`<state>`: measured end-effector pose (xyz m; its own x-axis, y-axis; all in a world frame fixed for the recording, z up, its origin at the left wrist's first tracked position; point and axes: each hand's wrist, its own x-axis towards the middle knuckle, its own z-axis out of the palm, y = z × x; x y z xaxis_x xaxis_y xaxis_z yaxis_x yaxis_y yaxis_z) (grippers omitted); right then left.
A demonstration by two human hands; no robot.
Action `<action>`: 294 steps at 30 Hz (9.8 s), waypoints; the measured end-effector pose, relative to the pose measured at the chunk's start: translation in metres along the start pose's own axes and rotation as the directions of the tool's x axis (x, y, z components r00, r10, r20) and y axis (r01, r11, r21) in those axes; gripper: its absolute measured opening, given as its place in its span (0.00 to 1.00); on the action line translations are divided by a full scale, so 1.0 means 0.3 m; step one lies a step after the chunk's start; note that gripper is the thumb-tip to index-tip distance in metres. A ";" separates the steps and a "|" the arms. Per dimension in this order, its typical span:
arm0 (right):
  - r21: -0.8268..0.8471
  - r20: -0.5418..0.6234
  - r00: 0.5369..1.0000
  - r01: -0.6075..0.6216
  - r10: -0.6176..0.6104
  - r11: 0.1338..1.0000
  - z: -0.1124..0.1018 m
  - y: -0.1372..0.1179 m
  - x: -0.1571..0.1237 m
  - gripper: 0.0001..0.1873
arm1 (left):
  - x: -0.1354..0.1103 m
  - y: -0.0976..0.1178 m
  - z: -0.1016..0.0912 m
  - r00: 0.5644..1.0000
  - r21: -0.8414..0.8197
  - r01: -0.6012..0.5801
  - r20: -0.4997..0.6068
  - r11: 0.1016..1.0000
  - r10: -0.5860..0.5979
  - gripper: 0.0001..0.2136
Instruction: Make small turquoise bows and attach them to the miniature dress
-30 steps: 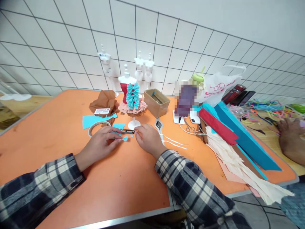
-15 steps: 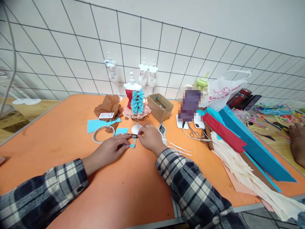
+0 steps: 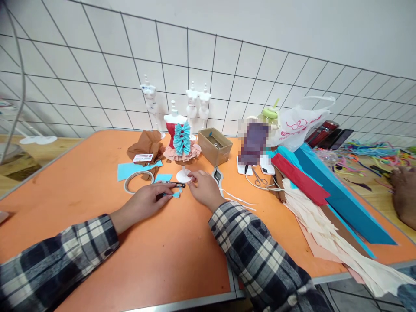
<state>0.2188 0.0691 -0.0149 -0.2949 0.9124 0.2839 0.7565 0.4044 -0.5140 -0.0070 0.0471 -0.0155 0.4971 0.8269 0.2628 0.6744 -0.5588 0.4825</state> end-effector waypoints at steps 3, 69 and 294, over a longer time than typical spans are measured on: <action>-0.169 0.020 0.997 0.075 -0.073 0.983 -0.010 -0.021 -0.015 0.10 | -0.002 -0.009 -0.003 1.000 -0.029 0.011 0.008 1.000 -0.011 0.09; 0.848 0.510 0.820 -0.530 0.260 0.009 0.028 -0.231 -0.157 0.21 | -0.034 0.118 -0.038 0.918 -0.275 -0.105 -0.396 0.956 -0.013 0.08; 0.608 0.217 0.950 -0.313 0.225 0.730 -0.034 -0.149 -0.173 0.11 | -0.040 0.103 -0.039 0.974 -0.524 0.190 -0.005 0.830 -0.226 0.14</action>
<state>0.2063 0.0032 0.0015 -0.2364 0.9714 -0.0224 0.2898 0.0485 -0.9559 0.0014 0.0206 0.0062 0.3289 0.9322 0.1508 0.3689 -0.2738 0.8882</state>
